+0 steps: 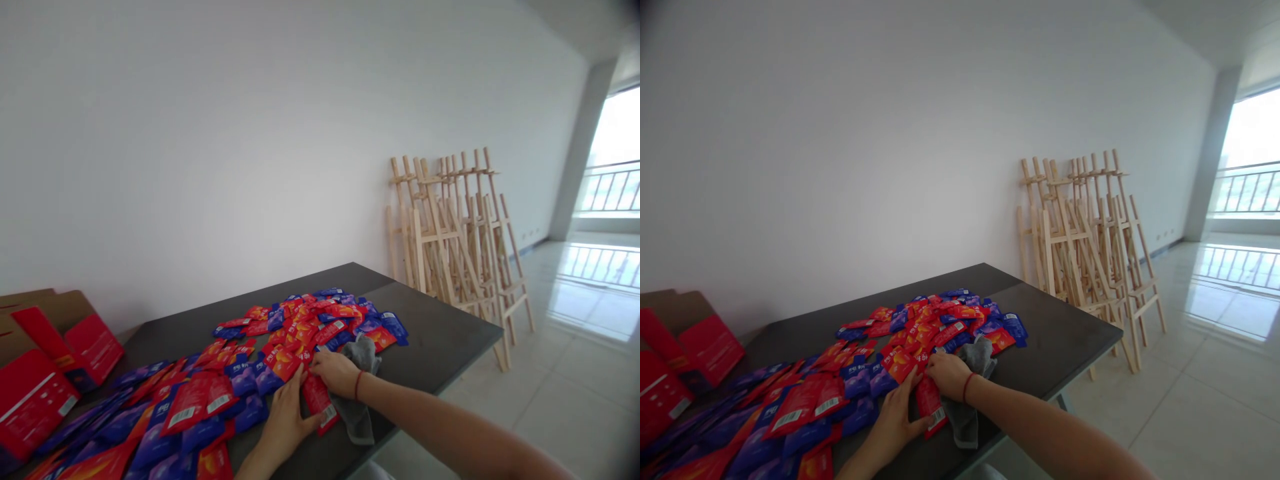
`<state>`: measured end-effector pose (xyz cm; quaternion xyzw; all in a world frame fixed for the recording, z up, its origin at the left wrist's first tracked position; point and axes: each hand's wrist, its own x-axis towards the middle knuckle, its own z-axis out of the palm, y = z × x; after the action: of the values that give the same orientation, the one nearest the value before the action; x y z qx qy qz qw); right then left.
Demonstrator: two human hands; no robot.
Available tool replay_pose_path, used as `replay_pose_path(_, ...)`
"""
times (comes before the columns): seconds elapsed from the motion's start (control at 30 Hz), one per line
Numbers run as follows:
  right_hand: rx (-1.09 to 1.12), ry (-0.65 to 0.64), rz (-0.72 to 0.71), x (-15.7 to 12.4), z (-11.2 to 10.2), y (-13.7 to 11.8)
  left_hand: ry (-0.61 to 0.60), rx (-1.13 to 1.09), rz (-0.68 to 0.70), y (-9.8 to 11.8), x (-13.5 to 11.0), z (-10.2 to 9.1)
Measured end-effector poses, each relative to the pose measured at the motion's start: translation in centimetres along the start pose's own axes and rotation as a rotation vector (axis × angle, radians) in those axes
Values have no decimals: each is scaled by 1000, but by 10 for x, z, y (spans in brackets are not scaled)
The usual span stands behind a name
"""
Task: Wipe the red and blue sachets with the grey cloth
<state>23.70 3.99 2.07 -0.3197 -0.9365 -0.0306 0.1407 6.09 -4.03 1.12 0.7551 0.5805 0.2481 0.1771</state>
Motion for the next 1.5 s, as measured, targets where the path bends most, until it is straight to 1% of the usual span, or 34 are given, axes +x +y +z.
replay_pose_path(0.07, 2, -3, -32, 3, 0, -3, -2, 12, -7, -1, 0, 1)
replay_pose_path(0.17, 31, -8, -169, -3, 1, -7, -6, 14, -5, -1, 0, 1)
replay_pose_path(0.33, 116, -4, -343, -30, -5, -7, -43, -23, 4, 0, -2, -1)
replay_pose_path(0.4, 175, -10, -374, -42, -11, -7, -55, -32, 15, 1, -3, -2)
replay_pose_path(0.43, 204, 1, -339, -47, -14, -7, -58, -32, 19, 2, -3, -3)
replay_pose_path(0.5, 232, 40, -182, -52, -18, -10, -63, -26, 27, 5, -3, -4)
replay_pose_path(0.57, 215, 54, -32, -48, -19, -14, -75, -21, 29, 7, -4, -6)
replay_pose_path(0.6, 196, 40, -8, -42, -17, -17, -81, -20, 27, 8, -4, -6)
replay_pose_path(0.7, 136, 5, -7, -18, -11, -23, -79, -16, 24, 9, -5, -6)
replay_pose_path(0.8, 119, -37, -86, 0, -9, -27, -63, -11, 33, 7, -5, -5)
replay_pose_path(0.9, 143, -68, -214, -2, -12, -27, -63, -11, 46, 5, -4, -5)
replay_pose_path(1.03, 185, -99, -368, -31, -15, -26, -79, -2, 63, 5, -5, -6)
replay_pose_path(1.17, 283, -19, -424, -64, -17, -18, -83, 28, 85, 6, -5, -5)
replay_pose_path(1.23, 325, -7, -414, -73, -18, -10, -94, 41, 77, 5, -4, -5)
replay_pose_path(1.3, 323, -4, -349, -74, -19, -4, -110, 54, 62, 5, -4, -5)
replay_pose_path(1.37, 291, 11, -247, -69, -18, 1, -123, 66, 52, 5, -3, -6)
replay_pose_path(1.5, 231, 46, -36, -47, -11, 2, -135, 81, 47, 6, -3, -8)
